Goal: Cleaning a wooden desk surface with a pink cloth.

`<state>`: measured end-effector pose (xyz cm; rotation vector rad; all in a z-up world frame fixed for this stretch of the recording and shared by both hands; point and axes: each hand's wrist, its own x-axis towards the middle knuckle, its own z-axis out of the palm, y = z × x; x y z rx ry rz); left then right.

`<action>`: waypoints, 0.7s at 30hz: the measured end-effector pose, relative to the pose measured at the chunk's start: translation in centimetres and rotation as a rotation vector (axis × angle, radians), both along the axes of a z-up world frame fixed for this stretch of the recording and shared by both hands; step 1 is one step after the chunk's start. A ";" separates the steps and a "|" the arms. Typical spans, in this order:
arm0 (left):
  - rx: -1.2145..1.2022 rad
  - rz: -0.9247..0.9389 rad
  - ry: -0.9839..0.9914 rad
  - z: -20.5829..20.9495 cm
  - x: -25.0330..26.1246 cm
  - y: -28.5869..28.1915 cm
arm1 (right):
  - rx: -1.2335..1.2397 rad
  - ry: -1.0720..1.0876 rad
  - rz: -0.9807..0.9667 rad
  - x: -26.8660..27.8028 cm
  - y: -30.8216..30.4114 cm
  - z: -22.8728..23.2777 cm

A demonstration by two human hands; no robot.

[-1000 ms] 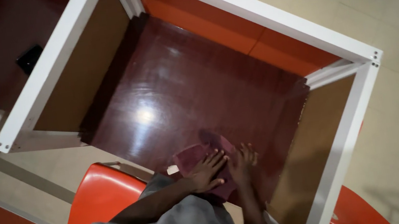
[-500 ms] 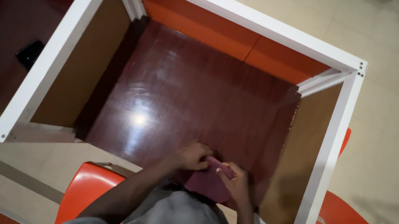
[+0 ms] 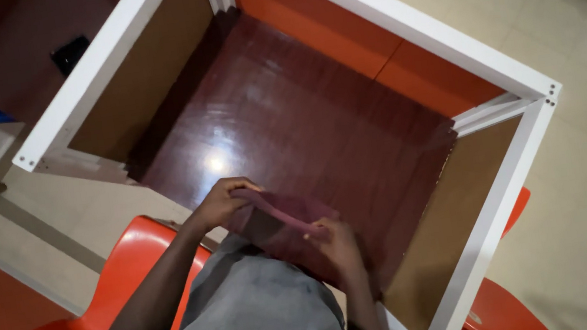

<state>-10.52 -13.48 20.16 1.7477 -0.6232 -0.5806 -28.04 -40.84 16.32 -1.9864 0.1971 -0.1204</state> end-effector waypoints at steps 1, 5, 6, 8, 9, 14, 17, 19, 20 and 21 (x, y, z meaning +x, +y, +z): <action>-0.103 0.000 0.116 -0.6 -0.6 0.8 | 0.062 0.103 0.084 -0.1 0.6 -0.4; -0.164 0.251 0.356 -5.0 -1.9 6.4 | 0.140 0.542 0.188 1.2 4.3 4.7; -0.151 0.249 0.372 -4.6 -1.3 7.4 | 0.153 0.557 0.184 1.1 4.9 4.2; -0.042 0.371 0.206 -4.2 -0.5 9.2 | 0.417 0.293 0.286 0.4 5.9 3.1; -0.028 0.368 0.232 -2.8 1.2 7.9 | 0.430 0.318 0.277 1.1 6.1 3.2; 0.263 0.522 -0.757 0.0 4.4 -1.7 | 0.484 0.312 0.041 2.6 5.8 -1.5; 0.237 0.427 -0.718 -6.5 1.8 -7.8 | 0.086 0.207 -0.134 0.7 1.2 -9.6; 0.272 0.274 -0.606 -10.6 -2.8 -10.9 | -0.129 0.273 -0.258 -1.6 -1.8 -11.5; 0.307 0.131 -0.511 -12.6 -4.8 -12.2 | -0.343 0.319 -0.368 -2.5 -3.2 -12.5; 0.310 0.124 -0.503 -13.7 -5.8 -12.4 | -0.340 0.329 -0.370 -4.4 -4.5 -15.0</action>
